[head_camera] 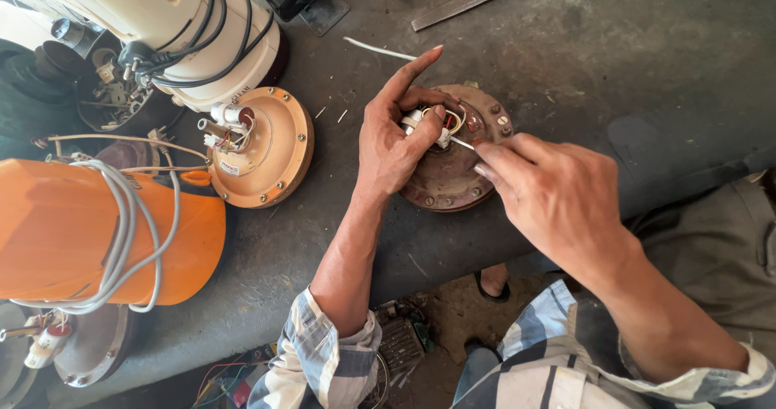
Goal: The person sits at a workshop bench wiring a pressure switch onto the base of a water pump. They position the switch, tighten its screws with a screwdriver, adjust the connected wires by hand, and finally handle a red wire to connect it to the assembly.
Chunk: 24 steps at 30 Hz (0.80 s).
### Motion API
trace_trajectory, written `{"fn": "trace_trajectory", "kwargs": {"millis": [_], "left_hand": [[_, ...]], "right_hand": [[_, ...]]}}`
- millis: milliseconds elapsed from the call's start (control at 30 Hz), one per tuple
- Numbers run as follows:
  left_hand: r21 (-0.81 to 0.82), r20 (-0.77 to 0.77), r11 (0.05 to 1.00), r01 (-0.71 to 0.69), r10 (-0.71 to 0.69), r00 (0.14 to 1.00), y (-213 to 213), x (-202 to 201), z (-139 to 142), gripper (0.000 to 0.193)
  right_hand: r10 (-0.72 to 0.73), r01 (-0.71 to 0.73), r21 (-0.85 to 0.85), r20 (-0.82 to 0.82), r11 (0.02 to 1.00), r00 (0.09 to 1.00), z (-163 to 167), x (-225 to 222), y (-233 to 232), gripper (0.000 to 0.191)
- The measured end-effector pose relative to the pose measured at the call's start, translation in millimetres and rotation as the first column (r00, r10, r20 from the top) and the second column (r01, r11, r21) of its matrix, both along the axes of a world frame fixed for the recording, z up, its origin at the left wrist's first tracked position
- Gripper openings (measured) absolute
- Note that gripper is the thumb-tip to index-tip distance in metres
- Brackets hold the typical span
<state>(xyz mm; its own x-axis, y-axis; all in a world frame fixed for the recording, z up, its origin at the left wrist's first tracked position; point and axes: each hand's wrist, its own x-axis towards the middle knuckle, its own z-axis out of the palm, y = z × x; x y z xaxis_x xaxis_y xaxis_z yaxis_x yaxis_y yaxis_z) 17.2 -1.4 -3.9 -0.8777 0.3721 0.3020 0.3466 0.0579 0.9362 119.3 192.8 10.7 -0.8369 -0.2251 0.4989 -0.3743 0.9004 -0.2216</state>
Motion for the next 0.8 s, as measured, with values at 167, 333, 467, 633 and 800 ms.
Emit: {"fn": "trace_trajectory", "kwargs": {"millis": [167, 333, 467, 633, 800], "left_hand": [[0.032, 0.011, 0.999, 0.033, -0.034, 0.999, 0.5, 0.1, 0.4, 0.063], [0.040, 0.030, 0.998, 0.040, -0.042, 0.999, 1.1, -0.2, 1.5, 0.064], [0.055, 0.038, 0.996, 0.067, -0.069, 0.997, -0.1, -0.1, 1.6, 0.064], [0.041, 0.015, 0.997, 0.065, -0.066, 0.998, 1.6, -0.5, 0.9, 0.065], [0.085, 0.074, 0.993, 0.084, -0.090, 0.993, 2.2, -0.7, 0.4, 0.064]], "right_hand": [[0.024, -0.021, -0.014, 0.232, 1.000, 0.972, 4.3, -12.0, 7.2, 0.019], [0.115, -0.102, -0.094, 0.154, 0.990, 0.981, 8.4, -9.7, 7.6, 0.026], [0.159, -0.158, 0.012, -0.018, 0.987, 0.987, 7.3, -4.1, 4.9, 0.024], [0.178, -0.179, 0.007, 0.098, 0.984, 0.979, 2.4, -16.6, 13.7, 0.027], [0.208, -0.224, 0.112, 0.136, 0.968, 0.968, -3.8, -21.0, 20.9, 0.031]]}}
